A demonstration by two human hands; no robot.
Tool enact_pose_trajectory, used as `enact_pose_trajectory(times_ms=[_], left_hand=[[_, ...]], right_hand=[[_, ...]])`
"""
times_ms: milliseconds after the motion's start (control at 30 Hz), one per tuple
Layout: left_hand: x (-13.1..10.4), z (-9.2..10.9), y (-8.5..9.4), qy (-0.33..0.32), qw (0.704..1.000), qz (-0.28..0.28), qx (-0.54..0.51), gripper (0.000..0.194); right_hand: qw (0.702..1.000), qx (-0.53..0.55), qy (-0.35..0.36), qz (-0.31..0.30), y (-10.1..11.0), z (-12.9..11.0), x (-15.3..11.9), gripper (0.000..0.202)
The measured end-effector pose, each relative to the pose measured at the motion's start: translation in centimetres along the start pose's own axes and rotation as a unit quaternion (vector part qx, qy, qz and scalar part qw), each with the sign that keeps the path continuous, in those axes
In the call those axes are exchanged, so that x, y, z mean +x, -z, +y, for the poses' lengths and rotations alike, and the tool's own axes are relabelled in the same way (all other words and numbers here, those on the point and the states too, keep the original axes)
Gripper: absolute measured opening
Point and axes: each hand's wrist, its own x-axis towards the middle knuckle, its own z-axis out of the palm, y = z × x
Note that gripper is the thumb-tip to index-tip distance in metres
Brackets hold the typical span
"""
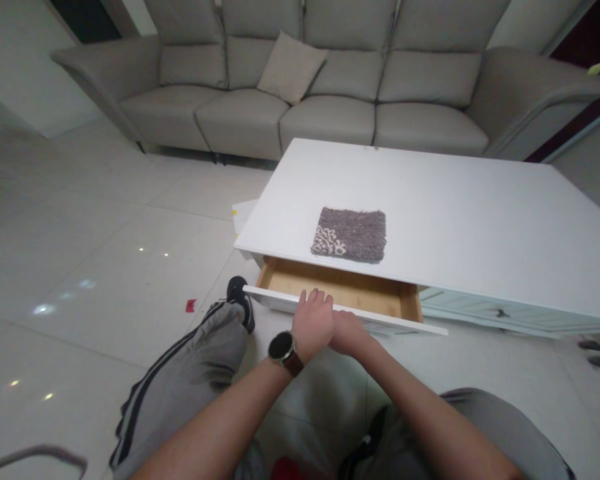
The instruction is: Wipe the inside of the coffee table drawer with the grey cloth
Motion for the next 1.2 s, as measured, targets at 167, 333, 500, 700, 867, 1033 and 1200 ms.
enact_pose_trajectory(times_ms=[167,333,500,700,867,1033,1200], left_hand=[[0.0,-0.8,1.2,-0.006,0.999,-0.031,0.002,0.031],[0.2,-1.0,0.7,-0.011,0.999,-0.042,-0.002,0.028],[0.3,-0.9,0.5,-0.025,0.999,-0.041,0.015,0.027],[0.4,-0.2,0.8,-0.03,0.997,-0.062,0.043,0.028],[0.5,0.3,1.0,-0.017,0.994,-0.091,0.053,0.03],[0.4,0.4,1.4,-0.009,0.992,-0.113,0.059,0.029],[0.5,0.6,1.2,-0.01,0.991,-0.118,0.065,0.031]], right_hand=[[0.998,-0.009,0.034,0.048,2.0,0.7,-0.9,0.03],[0.989,-0.032,0.026,0.143,2.7,1.6,-1.2,0.021],[0.993,-0.013,-0.041,0.107,1.4,1.8,-0.6,0.031],[0.996,-0.019,-0.055,0.065,0.6,1.4,0.0,0.028],[0.997,-0.032,-0.045,0.053,0.6,1.0,0.1,0.027],[0.998,-0.018,-0.046,0.036,0.3,0.8,0.1,0.028],[0.998,0.011,-0.037,0.054,-0.9,0.8,0.1,0.031]])
